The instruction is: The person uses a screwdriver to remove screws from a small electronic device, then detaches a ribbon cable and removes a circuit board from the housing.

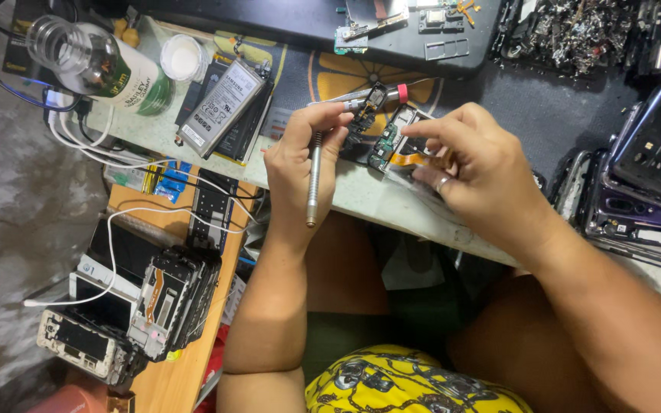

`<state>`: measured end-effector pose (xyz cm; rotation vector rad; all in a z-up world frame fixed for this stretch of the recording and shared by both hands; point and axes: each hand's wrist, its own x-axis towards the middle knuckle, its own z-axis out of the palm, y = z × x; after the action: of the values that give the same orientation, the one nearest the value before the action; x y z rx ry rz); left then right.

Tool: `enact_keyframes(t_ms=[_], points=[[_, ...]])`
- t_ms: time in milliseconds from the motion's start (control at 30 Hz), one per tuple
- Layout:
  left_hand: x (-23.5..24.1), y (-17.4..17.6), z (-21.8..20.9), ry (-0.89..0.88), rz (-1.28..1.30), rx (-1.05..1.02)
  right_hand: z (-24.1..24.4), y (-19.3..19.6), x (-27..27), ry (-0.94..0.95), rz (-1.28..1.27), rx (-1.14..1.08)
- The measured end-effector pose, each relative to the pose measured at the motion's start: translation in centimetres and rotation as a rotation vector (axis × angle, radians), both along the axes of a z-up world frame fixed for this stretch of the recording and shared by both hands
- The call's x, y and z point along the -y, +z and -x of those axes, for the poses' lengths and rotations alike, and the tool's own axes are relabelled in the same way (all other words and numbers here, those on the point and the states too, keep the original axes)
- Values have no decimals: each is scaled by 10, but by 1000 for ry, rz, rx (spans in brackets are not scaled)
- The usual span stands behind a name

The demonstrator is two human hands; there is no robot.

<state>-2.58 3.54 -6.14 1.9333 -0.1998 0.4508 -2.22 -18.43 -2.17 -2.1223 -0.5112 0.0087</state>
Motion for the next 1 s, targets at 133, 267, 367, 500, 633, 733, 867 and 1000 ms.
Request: enact_keyframes(t_ms=[133,267,367,500,633,733,867,1000], points=[[3,-1,1,20,-23,20,-6,-4,5,11,30,10],[6,-1,3,47,-72,82,-6,-8,5,30,11,60],[7,0,6,57,-126,127,-4,-11,6,52,9,112],[6,1,6,47,-144,112,-5,-14,6,61,36,134],[6,-1,5,55,-172,156,-5,-17,5,62,33,186],[7,-2,4,70,-191,151,-5,-19,5,74,27,243],[7,-2,3,70,-199,160,-4,-20,5,70,57,256],[5,-2,6,47,-136,78,-5,-19,5,66,9,156]])
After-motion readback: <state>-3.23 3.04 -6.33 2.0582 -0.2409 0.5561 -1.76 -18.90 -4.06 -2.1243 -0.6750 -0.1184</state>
